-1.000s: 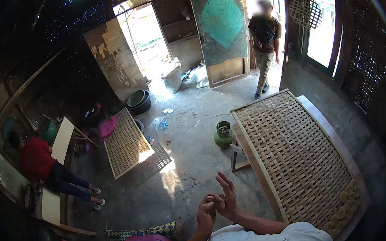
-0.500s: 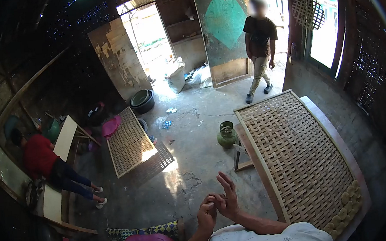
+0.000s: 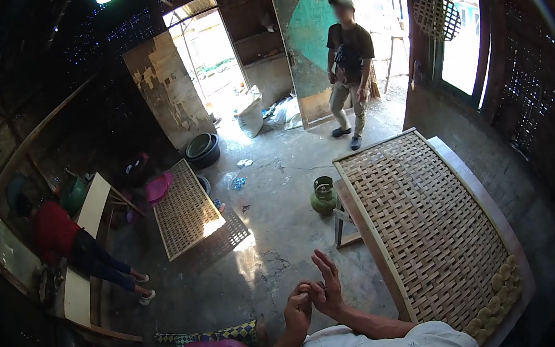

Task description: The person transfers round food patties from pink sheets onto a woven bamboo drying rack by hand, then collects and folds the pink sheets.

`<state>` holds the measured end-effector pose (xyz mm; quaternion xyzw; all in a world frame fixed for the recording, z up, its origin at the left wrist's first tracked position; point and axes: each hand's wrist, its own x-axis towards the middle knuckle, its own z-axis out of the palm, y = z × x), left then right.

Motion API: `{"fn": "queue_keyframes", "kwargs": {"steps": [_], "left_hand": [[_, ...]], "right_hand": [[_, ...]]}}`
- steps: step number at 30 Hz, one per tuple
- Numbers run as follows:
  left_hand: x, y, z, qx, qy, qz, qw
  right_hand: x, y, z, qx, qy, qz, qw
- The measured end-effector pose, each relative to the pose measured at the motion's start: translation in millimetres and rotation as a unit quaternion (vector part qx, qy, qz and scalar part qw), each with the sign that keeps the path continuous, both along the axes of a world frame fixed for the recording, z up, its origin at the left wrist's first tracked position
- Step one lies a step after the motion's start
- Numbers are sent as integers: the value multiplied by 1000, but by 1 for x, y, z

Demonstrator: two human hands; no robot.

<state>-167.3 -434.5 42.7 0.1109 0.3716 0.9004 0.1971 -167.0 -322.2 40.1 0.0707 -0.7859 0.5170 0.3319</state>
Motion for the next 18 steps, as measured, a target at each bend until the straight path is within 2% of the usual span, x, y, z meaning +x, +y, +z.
{"fn": "queue_keyframes", "kwargs": {"steps": [18], "left_hand": [[0,31,-1,-19,21,-7,1000]], "right_hand": [[1,31,-3,-11,-6,0,1000]]}}
